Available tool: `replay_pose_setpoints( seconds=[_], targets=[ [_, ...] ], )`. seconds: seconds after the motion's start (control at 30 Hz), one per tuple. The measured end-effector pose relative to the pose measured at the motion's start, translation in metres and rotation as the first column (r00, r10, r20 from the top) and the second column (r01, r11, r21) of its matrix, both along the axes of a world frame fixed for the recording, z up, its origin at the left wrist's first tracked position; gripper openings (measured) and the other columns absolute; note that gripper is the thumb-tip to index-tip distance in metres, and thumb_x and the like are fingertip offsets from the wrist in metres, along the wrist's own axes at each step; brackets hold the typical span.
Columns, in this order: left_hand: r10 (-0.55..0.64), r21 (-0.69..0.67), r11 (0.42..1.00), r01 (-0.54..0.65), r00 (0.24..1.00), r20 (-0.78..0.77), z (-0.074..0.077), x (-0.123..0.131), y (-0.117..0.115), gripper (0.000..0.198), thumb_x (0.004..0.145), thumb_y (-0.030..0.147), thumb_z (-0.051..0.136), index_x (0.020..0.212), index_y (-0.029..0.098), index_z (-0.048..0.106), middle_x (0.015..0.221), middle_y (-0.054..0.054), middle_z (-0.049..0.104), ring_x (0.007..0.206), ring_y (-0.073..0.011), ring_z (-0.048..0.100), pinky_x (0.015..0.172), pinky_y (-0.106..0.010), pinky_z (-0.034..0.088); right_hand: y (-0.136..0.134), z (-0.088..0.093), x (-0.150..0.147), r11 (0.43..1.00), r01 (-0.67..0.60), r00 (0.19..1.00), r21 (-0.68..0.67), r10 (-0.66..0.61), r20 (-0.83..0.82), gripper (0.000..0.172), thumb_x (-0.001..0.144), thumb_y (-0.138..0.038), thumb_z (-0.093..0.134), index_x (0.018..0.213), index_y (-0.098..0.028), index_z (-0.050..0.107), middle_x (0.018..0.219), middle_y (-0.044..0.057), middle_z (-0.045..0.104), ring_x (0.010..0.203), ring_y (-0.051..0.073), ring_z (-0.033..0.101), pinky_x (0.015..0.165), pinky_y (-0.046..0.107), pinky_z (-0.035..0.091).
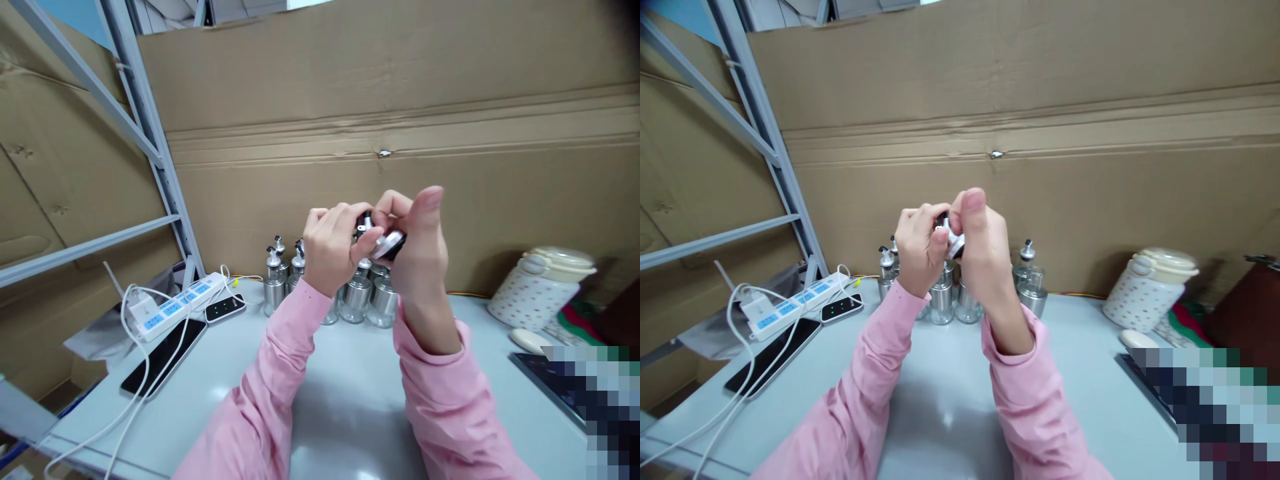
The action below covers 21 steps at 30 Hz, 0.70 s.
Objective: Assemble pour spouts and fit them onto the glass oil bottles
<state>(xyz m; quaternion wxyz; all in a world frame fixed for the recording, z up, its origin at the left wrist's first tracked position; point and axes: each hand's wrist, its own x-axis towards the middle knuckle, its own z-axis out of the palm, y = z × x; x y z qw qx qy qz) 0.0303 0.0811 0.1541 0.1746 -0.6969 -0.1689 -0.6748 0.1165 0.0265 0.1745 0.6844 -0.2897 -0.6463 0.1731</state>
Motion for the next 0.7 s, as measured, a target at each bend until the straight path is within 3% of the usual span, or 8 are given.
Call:
replay_pose_setpoints(
  seconds=[0.2, 0.37, 0.43, 0.57, 0.63, 0.7],
  targets=[
    [0.059, 0.117, 0.991, -0.068, 0.995, 0.077, -0.003, -0.001, 0.003, 0.047, 0.096, 0.042, 0.018, 0.082, 0.020, 0.057, 0.063, 0.000, 0.063, 0.053, -0.0134, 0.053, 0.075, -0.035, 0.032, -0.002, -0.005, -0.010, 0.987, 0.153, 0.988, 0.057, -0.152, -0.017, 0.056, 0.075, -0.076, 0.029, 0.060, -0.022, 0.037, 0.053, -0.004, 0.036, 0.046, 0.011, 0.034, 0.045, 0.024, 0.026],
    [0.078, 0.175, 0.980, -0.092, 0.993, 0.084, -0.004, -0.006, 0.010, 0.045, 0.097, 0.035, 0.019, 0.076, 0.021, 0.057, 0.052, 0.003, 0.056, 0.047, -0.0119, 0.048, 0.075, -0.035, 0.034, -0.002, -0.007, -0.013, 0.989, 0.130, 0.989, 0.077, -0.135, 0.067, 0.057, 0.076, -0.076, 0.027, 0.058, -0.021, 0.033, 0.049, -0.004, 0.034, 0.043, 0.010, 0.036, 0.043, 0.023, 0.025],
    [0.065, 0.142, 0.987, -0.078, 0.993, 0.094, -0.004, -0.009, 0.011, 0.050, 0.097, 0.036, 0.016, 0.071, 0.022, 0.057, 0.049, 0.003, 0.054, 0.045, -0.0119, 0.045, 0.074, -0.035, 0.035, -0.003, -0.006, -0.009, 0.991, 0.097, 0.986, 0.097, -0.109, 0.127, 0.058, 0.077, -0.074, 0.026, 0.057, -0.021, 0.035, 0.048, -0.004, 0.035, 0.041, 0.009, 0.035, 0.042, 0.023, 0.025],
    [-0.021, 0.043, 0.999, 0.016, 0.994, 0.104, 0.003, -0.018, 0.006, 0.061, 0.096, 0.043, 0.011, 0.061, 0.022, 0.056, 0.051, 0.000, 0.058, 0.047, -0.0127, 0.046, 0.070, -0.034, 0.038, -0.007, -0.001, 0.001, 0.991, -0.092, 0.928, 0.100, 0.049, 0.369, 0.054, 0.080, -0.069, 0.033, 0.058, -0.021, 0.040, 0.044, -0.005, 0.039, 0.037, 0.008, 0.032, 0.039, 0.023, 0.024],
    [-0.086, -0.041, 0.995, 0.088, 0.996, 0.034, 0.008, -0.026, 0.000, 0.064, 0.095, 0.046, 0.011, 0.055, 0.021, 0.055, 0.052, 0.000, 0.059, 0.048, -0.0125, 0.047, 0.068, -0.032, 0.040, -0.008, 0.001, 0.005, 0.992, -0.061, 0.917, 0.109, 0.013, 0.399, 0.045, 0.080, -0.061, 0.045, 0.060, -0.021, 0.041, 0.043, -0.006, 0.040, 0.037, 0.007, 0.034, 0.039, 0.022, 0.025],
    [-0.169, -0.213, 0.966, 0.144, 0.980, -0.102, 0.014, -0.034, -0.008, 0.066, 0.095, 0.046, 0.014, 0.048, 0.021, 0.053, 0.047, 0.001, 0.056, 0.046, -0.0115, 0.047, 0.064, -0.029, 0.041, -0.009, 0.002, 0.010, 0.995, 0.029, 0.923, 0.091, -0.061, 0.381, 0.036, 0.077, -0.051, 0.058, 0.063, -0.021, 0.044, 0.045, -0.007, 0.043, 0.039, 0.008, 0.040, 0.040, 0.021, 0.028]
  ],
)
